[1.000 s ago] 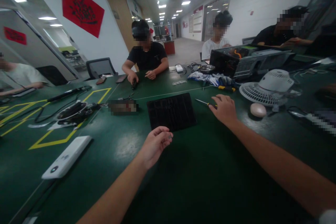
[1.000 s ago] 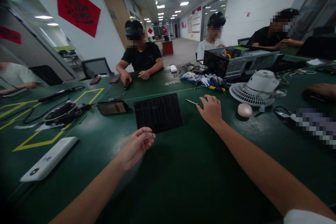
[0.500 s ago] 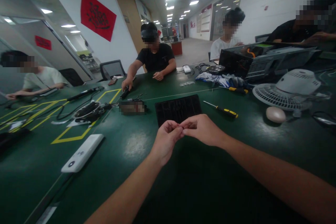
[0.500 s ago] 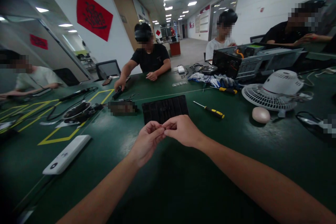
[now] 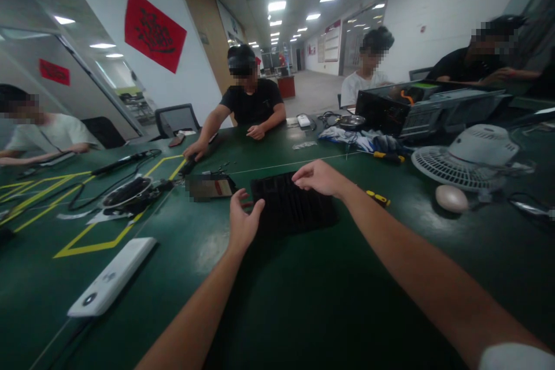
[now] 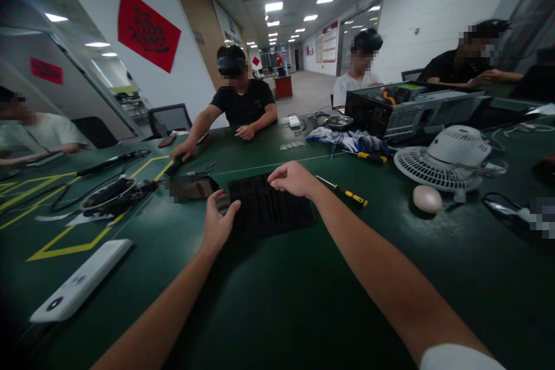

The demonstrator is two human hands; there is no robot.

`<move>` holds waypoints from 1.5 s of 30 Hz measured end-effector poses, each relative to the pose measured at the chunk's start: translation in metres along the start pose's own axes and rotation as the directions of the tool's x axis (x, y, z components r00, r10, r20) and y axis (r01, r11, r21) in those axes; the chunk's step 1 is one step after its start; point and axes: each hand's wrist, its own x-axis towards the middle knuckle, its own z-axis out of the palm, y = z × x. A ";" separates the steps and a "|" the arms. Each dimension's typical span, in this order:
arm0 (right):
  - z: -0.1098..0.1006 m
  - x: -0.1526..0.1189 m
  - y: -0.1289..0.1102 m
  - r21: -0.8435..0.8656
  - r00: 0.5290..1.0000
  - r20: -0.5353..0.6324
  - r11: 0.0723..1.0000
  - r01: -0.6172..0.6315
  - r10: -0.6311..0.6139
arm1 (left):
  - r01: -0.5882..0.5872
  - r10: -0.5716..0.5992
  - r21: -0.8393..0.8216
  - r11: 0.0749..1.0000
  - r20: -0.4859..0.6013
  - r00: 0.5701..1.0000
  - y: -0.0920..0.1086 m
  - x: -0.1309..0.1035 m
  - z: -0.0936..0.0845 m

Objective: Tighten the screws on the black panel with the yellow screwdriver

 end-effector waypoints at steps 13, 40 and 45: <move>0.018 -0.006 -0.005 -0.278 1.000 -0.020 0.961 -0.016 0.011 | 0.101 -0.018 -0.219 0.971 0.352 0.936 -0.009 -0.006 0.003; -0.118 -0.110 0.112 -0.866 0.902 -0.416 0.353 -0.355 -0.114 | 0.149 -0.045 -0.255 0.955 0.373 0.927 -0.013 0.001 0.007; -0.103 -0.109 0.127 -0.848 0.933 -0.351 0.446 -0.285 -0.072 | 0.208 -0.145 -0.327 0.922 0.208 0.967 -0.002 0.013 0.008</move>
